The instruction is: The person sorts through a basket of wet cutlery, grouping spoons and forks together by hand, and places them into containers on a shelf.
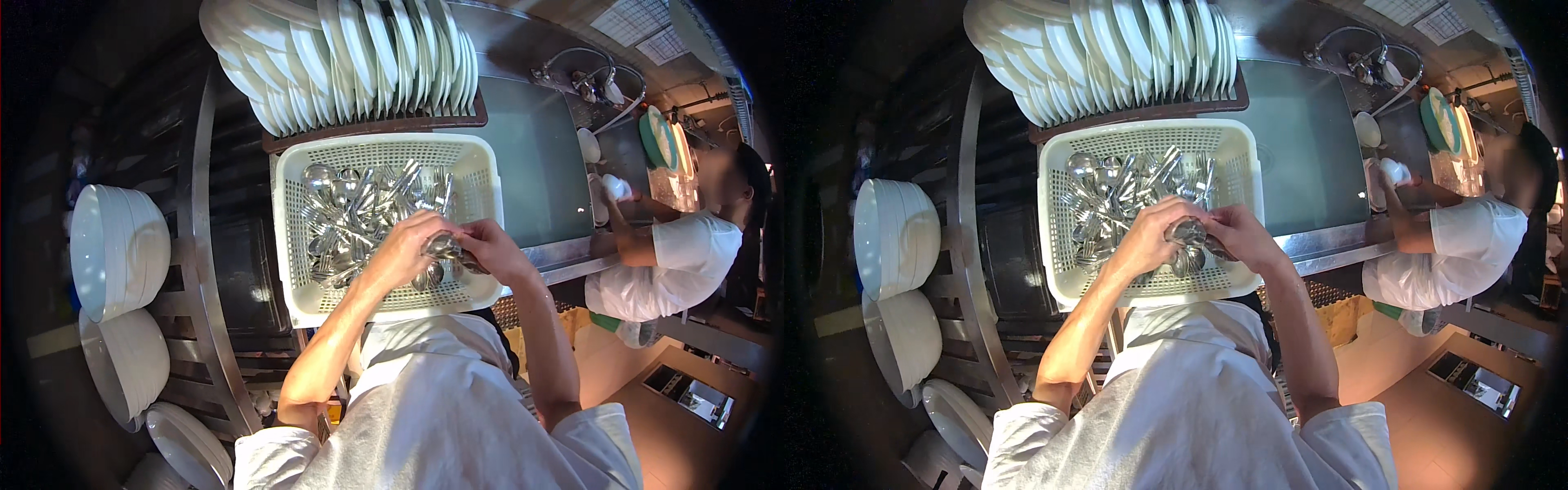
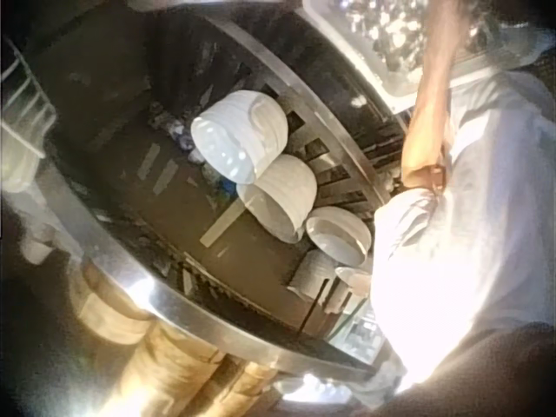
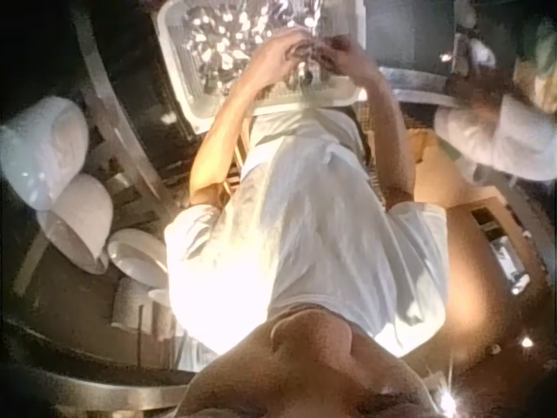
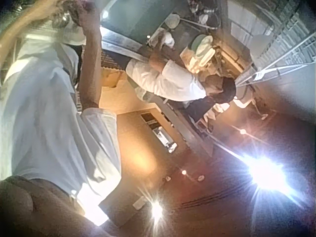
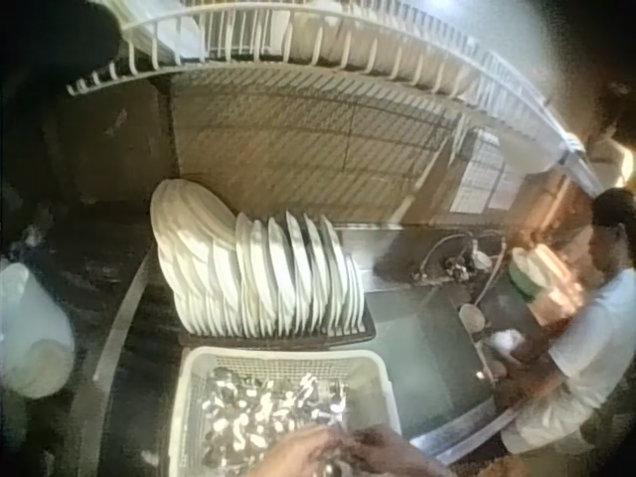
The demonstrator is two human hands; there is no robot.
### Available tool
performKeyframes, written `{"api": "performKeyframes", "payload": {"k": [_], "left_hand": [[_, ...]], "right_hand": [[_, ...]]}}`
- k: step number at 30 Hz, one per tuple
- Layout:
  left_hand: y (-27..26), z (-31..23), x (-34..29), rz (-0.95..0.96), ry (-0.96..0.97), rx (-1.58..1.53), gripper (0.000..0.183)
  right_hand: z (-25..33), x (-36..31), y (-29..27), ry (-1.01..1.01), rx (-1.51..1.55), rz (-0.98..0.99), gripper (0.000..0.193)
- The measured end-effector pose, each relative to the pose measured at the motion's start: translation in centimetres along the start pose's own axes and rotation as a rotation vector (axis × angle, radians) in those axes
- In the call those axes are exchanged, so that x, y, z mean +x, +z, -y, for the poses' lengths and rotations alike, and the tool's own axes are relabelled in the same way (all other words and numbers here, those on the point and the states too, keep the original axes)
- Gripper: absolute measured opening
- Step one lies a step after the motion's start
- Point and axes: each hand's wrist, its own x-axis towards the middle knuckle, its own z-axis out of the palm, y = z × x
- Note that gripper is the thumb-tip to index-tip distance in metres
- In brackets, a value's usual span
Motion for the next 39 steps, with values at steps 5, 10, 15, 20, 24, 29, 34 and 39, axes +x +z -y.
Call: {"api": "performKeyframes", "payload": {"k": [5, 10, 15, 20, 24, 29, 34, 39], "left_hand": [[0.0, 0.9, -0.8, -0.068, -0.174, -0.073, 0.037], [-1.3, 2.1, -0.7, -0.295, -0.233, -0.445, 0.031], [-2.5, 3.3, -0.9, -0.425, -0.182, -0.604, 0.011], [-2.7, 2.4, -0.6, -0.327, -0.162, -0.898, 0.018], [-1.3, 2.0, -0.1, -0.399, -0.090, -1.004, 0.033], [0.5, 2.5, -1.3, -0.448, -0.102, -1.214, 0.052], [0.6, 2.3, -1.8, -0.785, -0.273, -0.695, 0.024], [-2.2, 2.9, -3.2, -0.931, -0.424, -0.719, 0.012]], "right_hand": [[-2.0, 0.0, 1.3, -0.035, 0.406, -0.010, 0.017], [-1.5, -0.9, 0.6, -0.135, 0.522, 0.055, 0.022], [0.1, -0.6, 0.7, -0.141, 0.625, 0.215, 0.022], [2.5, 0.5, 2.0, -0.192, 0.555, 0.360, 0.022], [2.9, 2.0, 4.0, -0.330, 0.483, 0.186, 0.019], [3.9, 4.3, 6.8, -0.353, 0.357, -0.134, 0.014], [1.8, 5.9, 7.0, -0.370, 0.267, -0.007, 0.017], [-10.2, 7.0, 3.3, -0.396, -0.542, -0.264, 0.034]]}}
